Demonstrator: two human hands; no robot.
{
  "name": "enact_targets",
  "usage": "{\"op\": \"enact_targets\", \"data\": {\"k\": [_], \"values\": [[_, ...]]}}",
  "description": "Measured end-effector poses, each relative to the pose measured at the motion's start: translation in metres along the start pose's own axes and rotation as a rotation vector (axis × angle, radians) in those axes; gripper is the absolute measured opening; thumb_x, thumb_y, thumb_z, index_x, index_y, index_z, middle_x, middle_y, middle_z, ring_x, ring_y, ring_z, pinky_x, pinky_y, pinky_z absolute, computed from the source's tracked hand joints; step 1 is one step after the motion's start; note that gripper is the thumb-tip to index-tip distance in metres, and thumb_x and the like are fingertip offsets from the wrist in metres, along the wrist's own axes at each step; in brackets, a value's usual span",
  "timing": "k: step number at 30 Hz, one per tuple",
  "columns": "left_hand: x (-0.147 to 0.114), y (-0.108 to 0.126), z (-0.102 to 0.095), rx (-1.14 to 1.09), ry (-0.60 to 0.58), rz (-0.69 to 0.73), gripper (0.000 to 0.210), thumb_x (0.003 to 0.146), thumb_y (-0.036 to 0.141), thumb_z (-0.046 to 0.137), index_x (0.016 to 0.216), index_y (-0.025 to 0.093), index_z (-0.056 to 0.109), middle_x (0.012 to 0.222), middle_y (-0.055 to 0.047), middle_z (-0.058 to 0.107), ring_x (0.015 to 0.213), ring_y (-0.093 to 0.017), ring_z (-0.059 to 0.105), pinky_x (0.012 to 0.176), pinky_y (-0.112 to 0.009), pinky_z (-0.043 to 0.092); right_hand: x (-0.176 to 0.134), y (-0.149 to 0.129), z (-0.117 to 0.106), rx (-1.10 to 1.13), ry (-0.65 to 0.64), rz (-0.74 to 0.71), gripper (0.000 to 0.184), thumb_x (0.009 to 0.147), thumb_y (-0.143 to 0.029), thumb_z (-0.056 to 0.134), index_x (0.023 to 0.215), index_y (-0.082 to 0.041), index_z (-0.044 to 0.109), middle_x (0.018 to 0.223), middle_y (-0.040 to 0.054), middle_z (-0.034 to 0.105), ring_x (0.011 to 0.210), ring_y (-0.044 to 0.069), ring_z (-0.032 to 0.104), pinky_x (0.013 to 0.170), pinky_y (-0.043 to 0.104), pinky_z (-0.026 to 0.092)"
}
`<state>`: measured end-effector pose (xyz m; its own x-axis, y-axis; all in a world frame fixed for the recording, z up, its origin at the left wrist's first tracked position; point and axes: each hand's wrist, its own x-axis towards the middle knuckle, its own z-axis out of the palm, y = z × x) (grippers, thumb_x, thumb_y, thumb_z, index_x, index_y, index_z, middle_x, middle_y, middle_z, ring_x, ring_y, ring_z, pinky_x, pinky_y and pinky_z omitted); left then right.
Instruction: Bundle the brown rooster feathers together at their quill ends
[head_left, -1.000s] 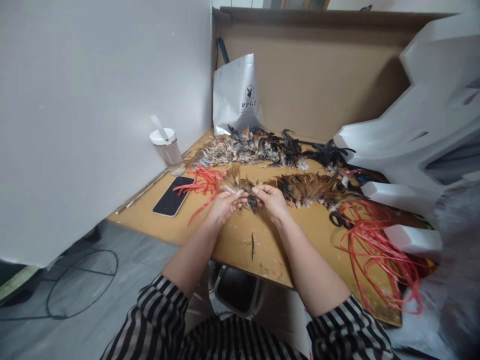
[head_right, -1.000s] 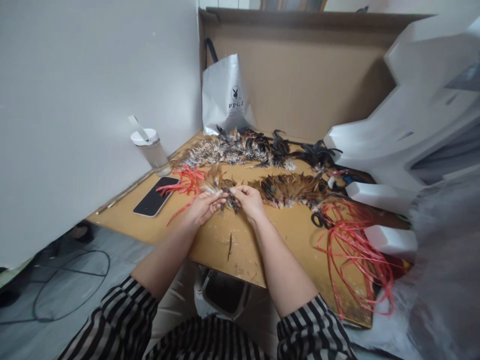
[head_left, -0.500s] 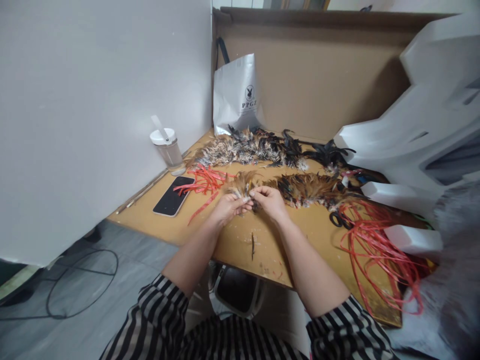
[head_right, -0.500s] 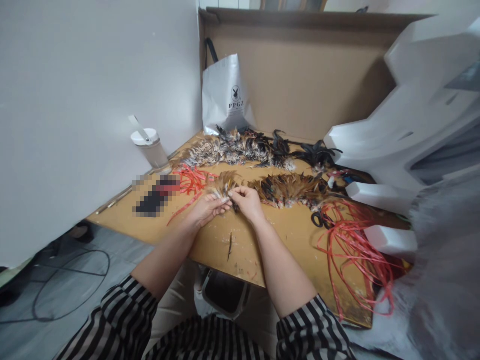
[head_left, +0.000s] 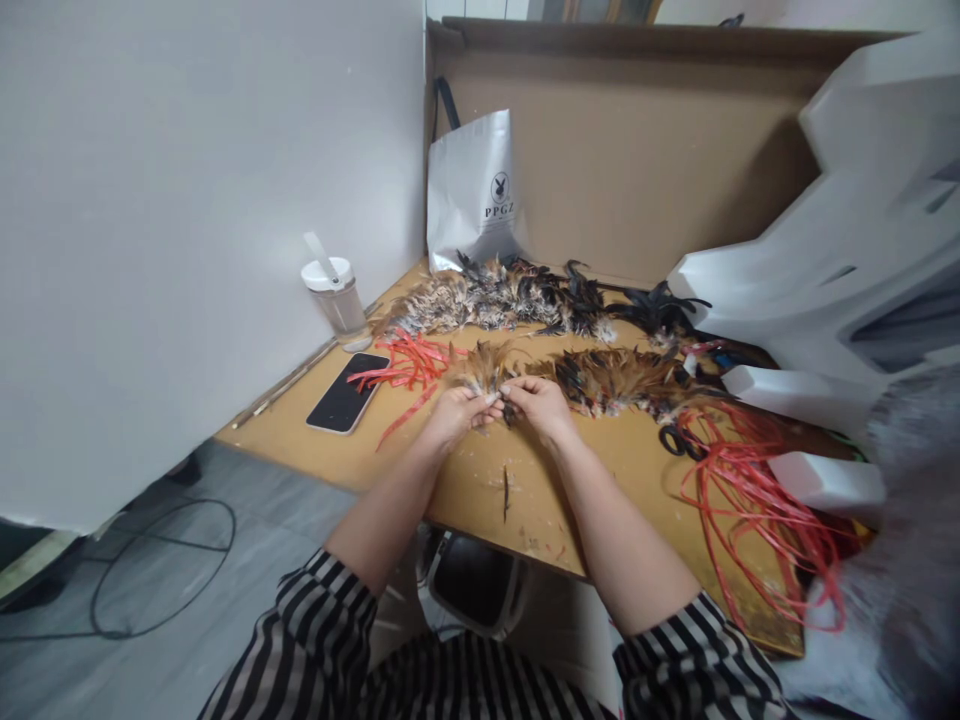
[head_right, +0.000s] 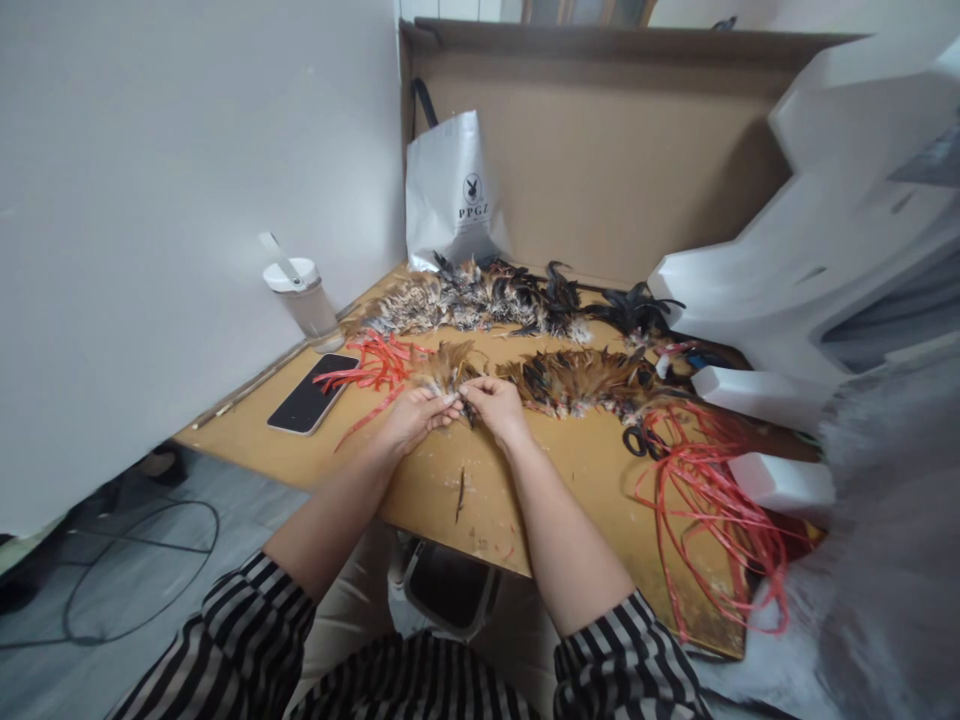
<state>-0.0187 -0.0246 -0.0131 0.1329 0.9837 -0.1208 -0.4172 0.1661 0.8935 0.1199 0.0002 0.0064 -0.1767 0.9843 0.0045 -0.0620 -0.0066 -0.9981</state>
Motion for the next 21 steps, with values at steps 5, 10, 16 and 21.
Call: {"op": "enact_targets", "data": {"k": [5,10,16,21], "values": [[-0.0014,0.0007,0.0008,-0.013,-0.013,-0.024,0.022,0.059,0.023,0.073,0.071,0.007,0.064,0.064,-0.006,0.065,0.053,-0.007,0.056,0.053,-0.018,0.044,0.0001,0.002,0.002,0.024,0.008,-0.009,0.026,0.054,-0.035,0.071,0.067,-0.014,0.063,0.048,-0.0034,0.054,0.039,0.005,0.037,0.04,0.02,0.027],[0.0,-0.0015,-0.0024,-0.033,-0.038,-0.022,0.021,0.06,0.021,0.072,0.073,0.008,0.063,0.066,-0.006,0.064,0.053,-0.006,0.055,0.052,-0.017,0.043,-0.0004,0.0033,0.0019,0.083,0.004,0.063,0.028,0.053,-0.035,0.072,0.067,-0.015,0.059,0.044,-0.0046,0.05,0.036,0.005,0.036,0.036,0.019,0.026],[0.0027,-0.0044,-0.0045,-0.02,-0.028,-0.004,0.022,0.06,0.023,0.072,0.072,0.007,0.064,0.066,-0.007,0.064,0.054,-0.006,0.055,0.053,-0.017,0.043,-0.0032,0.0,0.0037,0.086,0.004,0.086,0.029,0.053,-0.039,0.072,0.061,-0.013,0.06,0.039,-0.0045,0.047,0.034,0.004,0.033,0.035,0.019,0.023],[0.0037,-0.0049,-0.0043,0.047,0.007,0.029,0.023,0.058,0.027,0.073,0.068,0.008,0.064,0.063,-0.006,0.064,0.052,-0.007,0.055,0.052,-0.019,0.043,-0.0043,-0.0056,0.0028,0.094,-0.048,0.101,0.031,0.05,-0.036,0.074,0.068,-0.012,0.063,0.047,-0.0019,0.055,0.036,0.005,0.036,0.037,0.02,0.027]]}}
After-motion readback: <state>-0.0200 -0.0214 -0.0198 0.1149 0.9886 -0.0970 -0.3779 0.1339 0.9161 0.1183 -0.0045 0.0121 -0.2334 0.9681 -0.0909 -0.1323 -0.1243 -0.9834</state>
